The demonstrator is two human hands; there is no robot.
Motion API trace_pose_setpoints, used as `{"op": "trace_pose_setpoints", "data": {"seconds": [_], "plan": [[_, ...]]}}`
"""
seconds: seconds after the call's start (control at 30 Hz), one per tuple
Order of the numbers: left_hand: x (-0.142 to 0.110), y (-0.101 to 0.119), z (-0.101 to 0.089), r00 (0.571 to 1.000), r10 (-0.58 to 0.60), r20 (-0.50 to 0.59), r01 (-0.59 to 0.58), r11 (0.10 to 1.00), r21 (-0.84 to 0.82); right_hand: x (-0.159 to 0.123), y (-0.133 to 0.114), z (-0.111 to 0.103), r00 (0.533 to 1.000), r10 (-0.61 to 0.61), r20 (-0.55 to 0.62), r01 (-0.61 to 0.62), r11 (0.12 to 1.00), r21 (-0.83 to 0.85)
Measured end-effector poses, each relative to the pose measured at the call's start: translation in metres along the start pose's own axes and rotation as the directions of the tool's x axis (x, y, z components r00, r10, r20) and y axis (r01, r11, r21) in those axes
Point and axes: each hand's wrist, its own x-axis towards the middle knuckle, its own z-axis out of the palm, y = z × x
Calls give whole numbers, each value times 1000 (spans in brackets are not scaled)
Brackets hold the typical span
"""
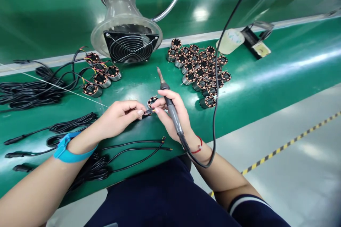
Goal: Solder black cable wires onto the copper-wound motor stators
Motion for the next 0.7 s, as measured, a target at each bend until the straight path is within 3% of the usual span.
{"op": "trace_pose_setpoints", "data": {"seconds": [0.17, 0.37, 0.53, 0.7], "plan": [[0, -1, 1, 999, 29, 21, -29, 999, 24, 2, 4, 1, 999, -34, 2, 34, 998, 50], [-1, 3, 8, 985, 145, -94, -138, 988, 76, 2, 14, 5, 999, -36, 22, 33, 989, 146], [0, 9, 11, 973, 226, -44, -210, 950, 233, 1, 16, 7, 995, -97, 7, 94, 982, 163], [0, 7, 11, 972, 234, -25, -225, 954, 199, 1, 14, 5, 981, -190, 22, 188, 979, 81]]}}
